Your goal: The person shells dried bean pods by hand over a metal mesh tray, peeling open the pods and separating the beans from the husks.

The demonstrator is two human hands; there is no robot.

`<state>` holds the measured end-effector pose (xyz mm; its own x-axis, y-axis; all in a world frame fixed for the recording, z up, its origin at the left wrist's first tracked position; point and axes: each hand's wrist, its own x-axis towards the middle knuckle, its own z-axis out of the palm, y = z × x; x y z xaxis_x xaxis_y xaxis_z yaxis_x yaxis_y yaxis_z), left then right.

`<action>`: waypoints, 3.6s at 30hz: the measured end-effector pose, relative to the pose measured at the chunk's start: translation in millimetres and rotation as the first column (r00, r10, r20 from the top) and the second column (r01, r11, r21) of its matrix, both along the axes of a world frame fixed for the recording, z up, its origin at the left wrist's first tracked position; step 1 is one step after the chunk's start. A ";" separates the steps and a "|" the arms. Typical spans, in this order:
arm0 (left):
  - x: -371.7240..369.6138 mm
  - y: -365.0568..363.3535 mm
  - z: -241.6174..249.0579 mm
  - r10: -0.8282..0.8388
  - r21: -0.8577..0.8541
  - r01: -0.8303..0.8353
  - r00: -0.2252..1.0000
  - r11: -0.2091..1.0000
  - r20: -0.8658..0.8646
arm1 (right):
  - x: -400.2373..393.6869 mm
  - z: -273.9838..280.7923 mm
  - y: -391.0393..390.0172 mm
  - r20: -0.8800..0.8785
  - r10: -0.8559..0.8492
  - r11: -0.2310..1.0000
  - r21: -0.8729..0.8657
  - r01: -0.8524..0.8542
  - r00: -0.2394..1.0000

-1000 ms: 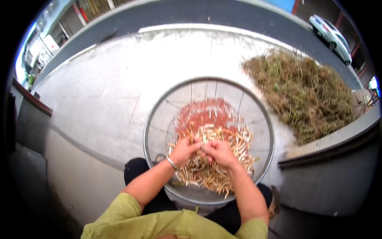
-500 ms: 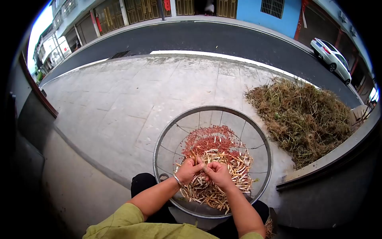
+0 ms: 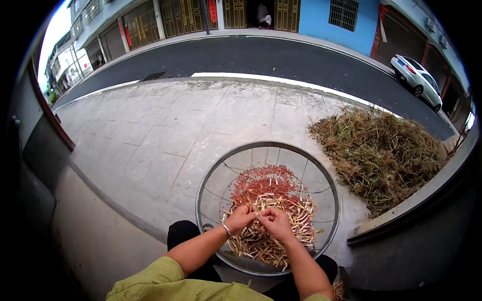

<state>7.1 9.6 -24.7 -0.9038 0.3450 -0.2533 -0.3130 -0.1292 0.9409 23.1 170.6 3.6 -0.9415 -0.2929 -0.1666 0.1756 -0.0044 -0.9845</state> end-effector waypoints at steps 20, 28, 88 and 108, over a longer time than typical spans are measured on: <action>3.3 4.6 10.6 -0.063 0.367 -0.042 0.961 0.929 0.270 | -2.3 -1.4 1.8 0.311 0.124 0.955 -0.295 -0.028 0.942; 0.3 6.7 1.3 -0.056 0.450 -0.076 0.961 0.890 0.272 | -1.5 2.3 -3.0 0.323 0.046 0.948 -0.312 0.061 0.945; 2.6 9.4 19.4 0.200 0.354 -0.308 0.929 0.883 0.311 | -1.9 -33.3 -12.6 -0.120 -0.017 0.999 0.037 0.021 0.993; -5.1 1.5 -7.1 0.129 0.203 -0.118 0.991 0.972 -0.040 | 72.7 187.1 22.5 -0.824 -0.238 0.804 -0.464 -0.373 0.514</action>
<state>2.0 11.1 -31.8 -0.9528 0.2684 -0.1419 -0.2338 -0.3506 0.9069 95.9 193.2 190.7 -0.5038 -0.1025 0.8577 -0.6685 -0.5825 -0.4623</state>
